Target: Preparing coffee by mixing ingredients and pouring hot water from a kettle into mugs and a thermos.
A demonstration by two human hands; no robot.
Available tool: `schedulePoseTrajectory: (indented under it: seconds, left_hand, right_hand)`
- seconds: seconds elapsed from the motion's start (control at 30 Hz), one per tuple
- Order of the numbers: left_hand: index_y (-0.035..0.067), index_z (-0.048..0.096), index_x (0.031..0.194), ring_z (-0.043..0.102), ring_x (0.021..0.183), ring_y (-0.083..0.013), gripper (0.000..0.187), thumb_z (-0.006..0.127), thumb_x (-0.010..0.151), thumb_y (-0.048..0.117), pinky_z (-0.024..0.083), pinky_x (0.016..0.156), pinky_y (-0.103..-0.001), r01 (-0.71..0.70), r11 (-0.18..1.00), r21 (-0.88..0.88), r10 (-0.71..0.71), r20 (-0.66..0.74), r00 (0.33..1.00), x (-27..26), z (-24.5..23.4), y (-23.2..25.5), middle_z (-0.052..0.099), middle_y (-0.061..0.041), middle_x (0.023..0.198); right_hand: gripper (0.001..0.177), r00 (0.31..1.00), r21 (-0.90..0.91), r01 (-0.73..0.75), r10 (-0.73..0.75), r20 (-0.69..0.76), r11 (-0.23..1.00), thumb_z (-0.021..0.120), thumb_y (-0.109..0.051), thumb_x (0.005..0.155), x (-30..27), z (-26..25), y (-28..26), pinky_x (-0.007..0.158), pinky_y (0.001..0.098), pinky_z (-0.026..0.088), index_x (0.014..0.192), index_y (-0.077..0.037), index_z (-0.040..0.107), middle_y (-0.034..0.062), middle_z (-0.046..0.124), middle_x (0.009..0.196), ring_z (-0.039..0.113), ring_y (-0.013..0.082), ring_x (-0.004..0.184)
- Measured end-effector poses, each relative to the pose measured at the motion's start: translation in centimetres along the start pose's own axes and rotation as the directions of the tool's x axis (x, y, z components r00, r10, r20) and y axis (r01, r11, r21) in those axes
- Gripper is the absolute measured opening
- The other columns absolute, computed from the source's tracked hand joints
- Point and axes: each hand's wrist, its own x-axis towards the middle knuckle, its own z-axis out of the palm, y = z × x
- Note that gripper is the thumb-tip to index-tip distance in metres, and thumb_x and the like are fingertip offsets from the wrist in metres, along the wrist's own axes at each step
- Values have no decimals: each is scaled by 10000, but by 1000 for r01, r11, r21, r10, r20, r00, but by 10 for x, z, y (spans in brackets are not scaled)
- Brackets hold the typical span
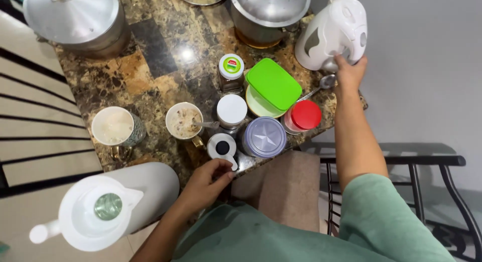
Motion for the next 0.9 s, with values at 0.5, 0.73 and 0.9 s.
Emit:
schedulePoseTrajectory:
  seconds: [0.5,0.73,0.9]
  left_hand:
    - [63,681,1146,692,859,-120,283,700,910,219,564,750,-291,-83,996,36,84,-23,996,-15,-3,9,737,-38,967]
    - [52,684,1153,677,877,-142,280,706,919,204,561,759,-304,-227,973,33,225,51,973,-23,2,10,740,-61,988]
    - [40,655,1188,689,962,-178,325,707,924,221,564,847,-331,-377,926,11,364,232,902,-38,-3,1,721,-88,1077]
  right_hand:
    - [402,998,509,66,-53,-40,858,582,212,770,-5,-38,-9,839,341,556,1123,21,551,117,656,1020,665,219,921]
    - [391,990,391,140,-139,-32,910,582,220,818,-47,-113,-126,768,295,556,1160,31,599,129,692,1023,690,191,868]
    - [328,980,217,140,-167,109,966,580,243,833,-113,-140,-228,730,258,566,1103,59,617,147,716,1016,711,180,862]
